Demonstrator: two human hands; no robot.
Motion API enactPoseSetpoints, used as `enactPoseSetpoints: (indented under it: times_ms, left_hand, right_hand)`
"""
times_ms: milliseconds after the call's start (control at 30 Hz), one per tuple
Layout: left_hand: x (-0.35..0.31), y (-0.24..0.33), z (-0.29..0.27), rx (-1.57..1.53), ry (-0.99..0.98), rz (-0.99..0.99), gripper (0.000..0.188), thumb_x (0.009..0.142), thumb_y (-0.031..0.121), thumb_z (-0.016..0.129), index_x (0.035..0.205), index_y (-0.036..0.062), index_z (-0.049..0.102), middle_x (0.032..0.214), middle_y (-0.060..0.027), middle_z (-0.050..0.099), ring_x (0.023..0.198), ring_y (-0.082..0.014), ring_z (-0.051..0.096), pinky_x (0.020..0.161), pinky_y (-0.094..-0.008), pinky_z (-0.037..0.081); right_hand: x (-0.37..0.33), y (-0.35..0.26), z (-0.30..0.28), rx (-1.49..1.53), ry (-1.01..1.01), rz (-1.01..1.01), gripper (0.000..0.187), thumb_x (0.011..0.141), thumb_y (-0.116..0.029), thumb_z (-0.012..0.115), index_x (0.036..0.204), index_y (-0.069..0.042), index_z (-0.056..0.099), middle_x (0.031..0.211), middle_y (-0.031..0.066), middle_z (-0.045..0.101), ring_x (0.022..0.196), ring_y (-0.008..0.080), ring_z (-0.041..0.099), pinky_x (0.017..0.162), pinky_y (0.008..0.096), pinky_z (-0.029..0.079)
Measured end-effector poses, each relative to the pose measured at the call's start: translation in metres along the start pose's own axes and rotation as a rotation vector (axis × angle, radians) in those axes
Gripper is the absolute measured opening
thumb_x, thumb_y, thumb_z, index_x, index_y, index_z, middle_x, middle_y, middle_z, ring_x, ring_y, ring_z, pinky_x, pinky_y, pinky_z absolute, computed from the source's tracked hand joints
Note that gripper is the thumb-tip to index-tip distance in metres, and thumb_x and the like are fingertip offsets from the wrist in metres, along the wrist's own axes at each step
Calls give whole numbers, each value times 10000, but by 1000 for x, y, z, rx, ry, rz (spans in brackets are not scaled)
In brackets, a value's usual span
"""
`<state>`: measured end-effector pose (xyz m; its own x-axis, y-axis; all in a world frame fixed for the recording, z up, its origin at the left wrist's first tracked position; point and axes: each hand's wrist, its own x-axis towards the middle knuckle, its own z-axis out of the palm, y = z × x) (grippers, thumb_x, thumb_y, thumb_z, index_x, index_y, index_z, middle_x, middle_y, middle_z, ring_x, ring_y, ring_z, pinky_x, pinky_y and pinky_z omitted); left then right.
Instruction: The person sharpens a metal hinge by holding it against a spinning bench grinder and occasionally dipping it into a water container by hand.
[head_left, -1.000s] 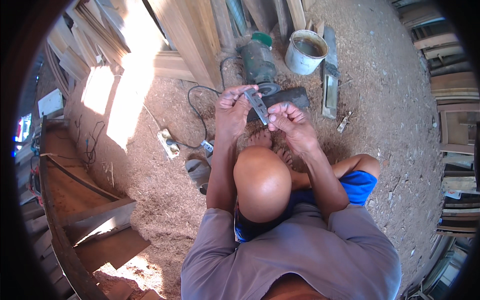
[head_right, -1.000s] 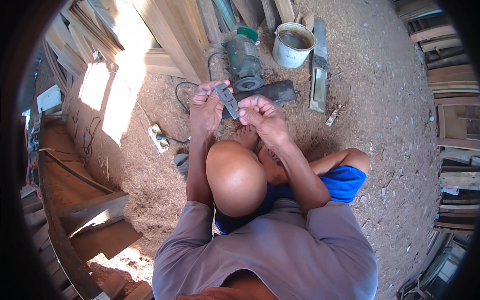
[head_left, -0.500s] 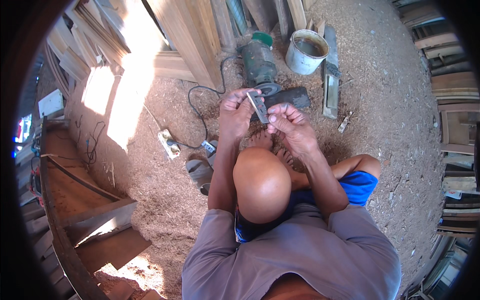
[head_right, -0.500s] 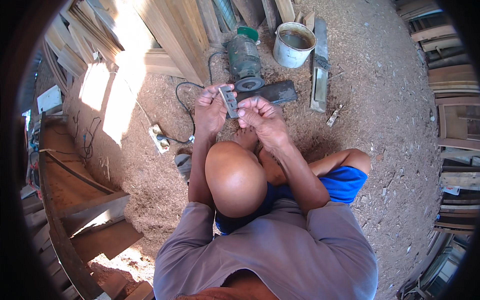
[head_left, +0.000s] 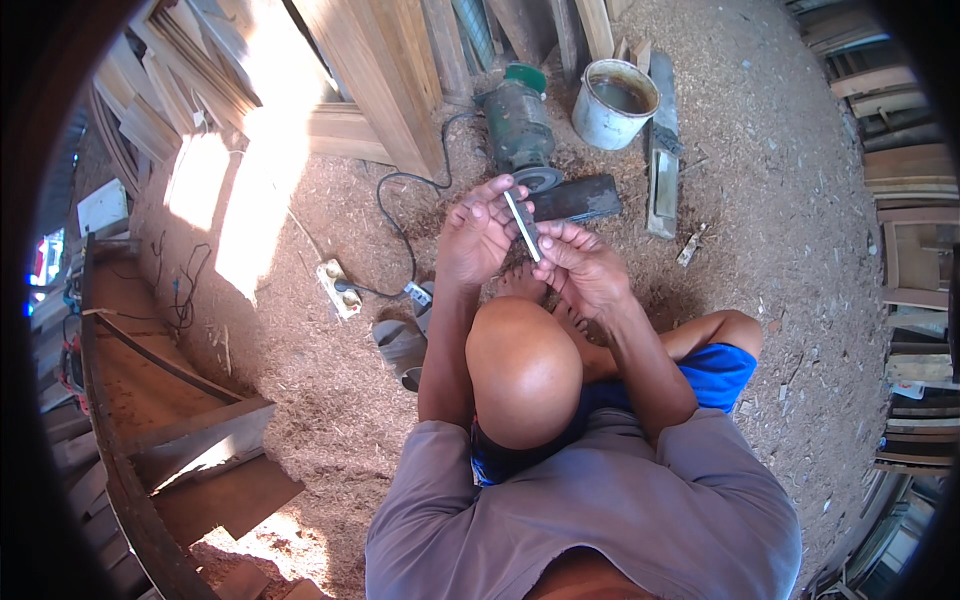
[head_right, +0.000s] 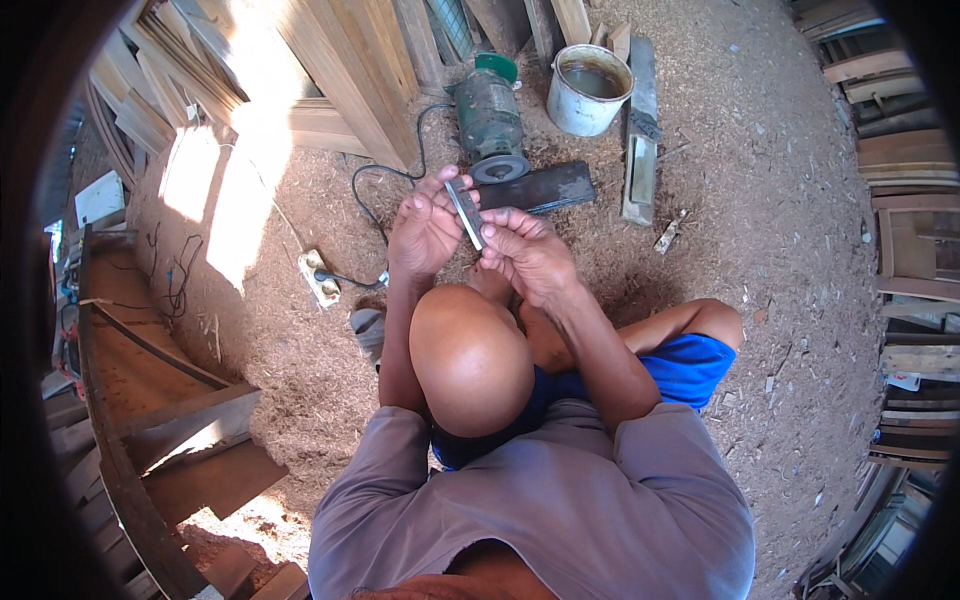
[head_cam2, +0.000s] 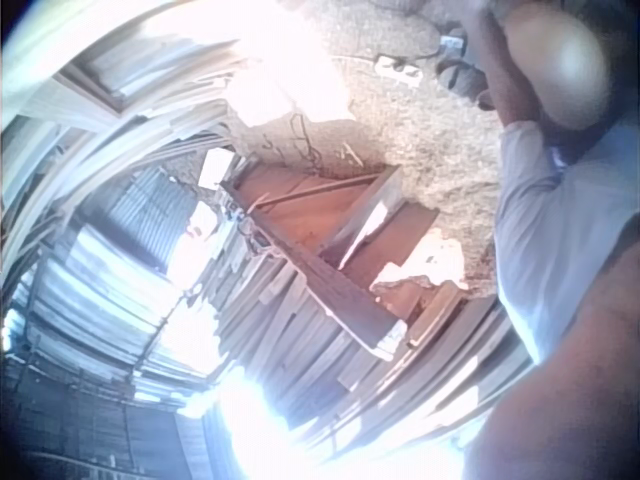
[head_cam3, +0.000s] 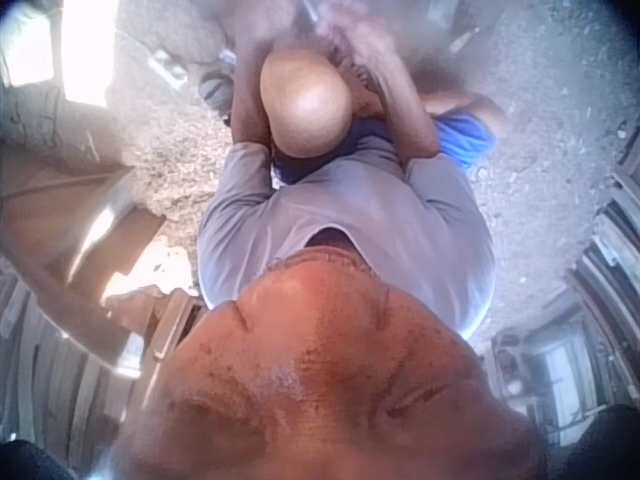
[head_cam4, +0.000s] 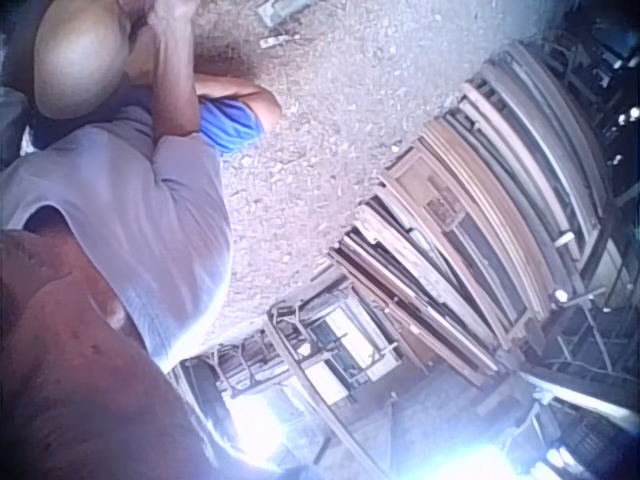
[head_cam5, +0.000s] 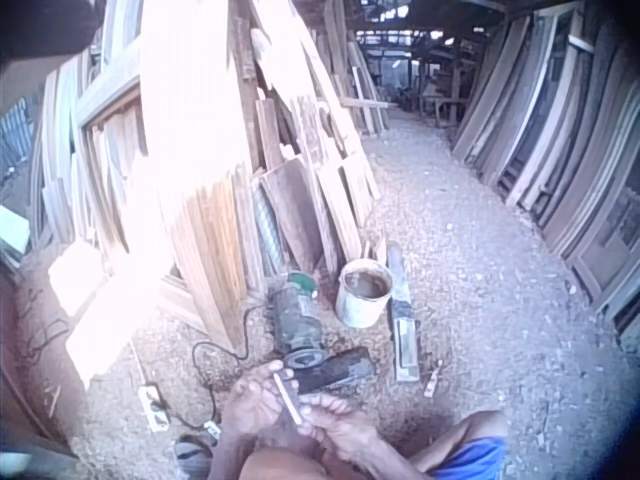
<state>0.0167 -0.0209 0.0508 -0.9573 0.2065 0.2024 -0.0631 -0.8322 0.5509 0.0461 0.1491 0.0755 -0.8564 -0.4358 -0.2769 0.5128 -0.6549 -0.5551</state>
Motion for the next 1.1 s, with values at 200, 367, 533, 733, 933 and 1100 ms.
enactPoseSetpoints:
  times_ms: [200, 367, 533, 733, 933, 1100]
  left_hand:
    - [-5, -11, -12, -31, -45, -205, 608, 821, 353, 698, 1233, -51, 506, 1127, -171, 619, 997, -251, 630, 877, -394, 518]
    - [-9, -15, -24, 117, -33, -230, 569, 808, 383, 697, 1187, -16, 553, 1041, -143, 660, 1086, -295, 588, 961, -438, 466]
    - [-10, -14, -20, 100, -4, -222, 486, 817, 327, 701, 1153, -2, 576, 1033, -139, 663, 1078, -296, 593, 949, -440, 474]
    - [-10, -10, -19, 107, 9, -231, 501, 836, 366, 671, 1155, -5, 565, 1022, -131, 663, 1068, -297, 598, 936, -437, 483]
    - [-8, -11, -20, -76, -5, -200, 433, 854, 342, 650, 1101, -8, 589, 997, -146, 661, 937, -247, 652, 785, -392, 557]
    - [-10, -11, -34, -24, -43, -217, 526, 857, 420, 618, 1145, -16, 561, 991, -127, 663, 1028, -283, 616, 868, -414, 523]
  right_hand:
    - [5, 14, -5, 91, -21, 43, 102, 879, -36, 615, 981, -25, 620, 790, 16, 624, 617, 88, 587, 576, 224, 531]
    - [5, 19, -4, 65, 21, 39, 103, 882, -43, 614, 985, -33, 617, 783, 7, 620, 616, 80, 587, 566, 217, 534]
    - [5, 19, -2, 90, 14, 51, 113, 883, -44, 613, 996, -35, 615, 783, 8, 622, 620, 82, 594, 564, 219, 537]
    - [4, 17, -2, 85, 10, 60, 113, 881, -47, 616, 993, -37, 614, 783, 7, 621, 618, 83, 597, 562, 221, 538]
    - [1, 15, -7, 24, -30, 84, 96, 905, -69, 587, 993, -54, 619, 822, 7, 626, 661, 74, 583, 631, 232, 532]
    - [1, 15, -7, 50, -47, 115, 103, 904, -67, 586, 1001, -46, 615, 825, 14, 628, 659, 78, 584, 627, 235, 538]
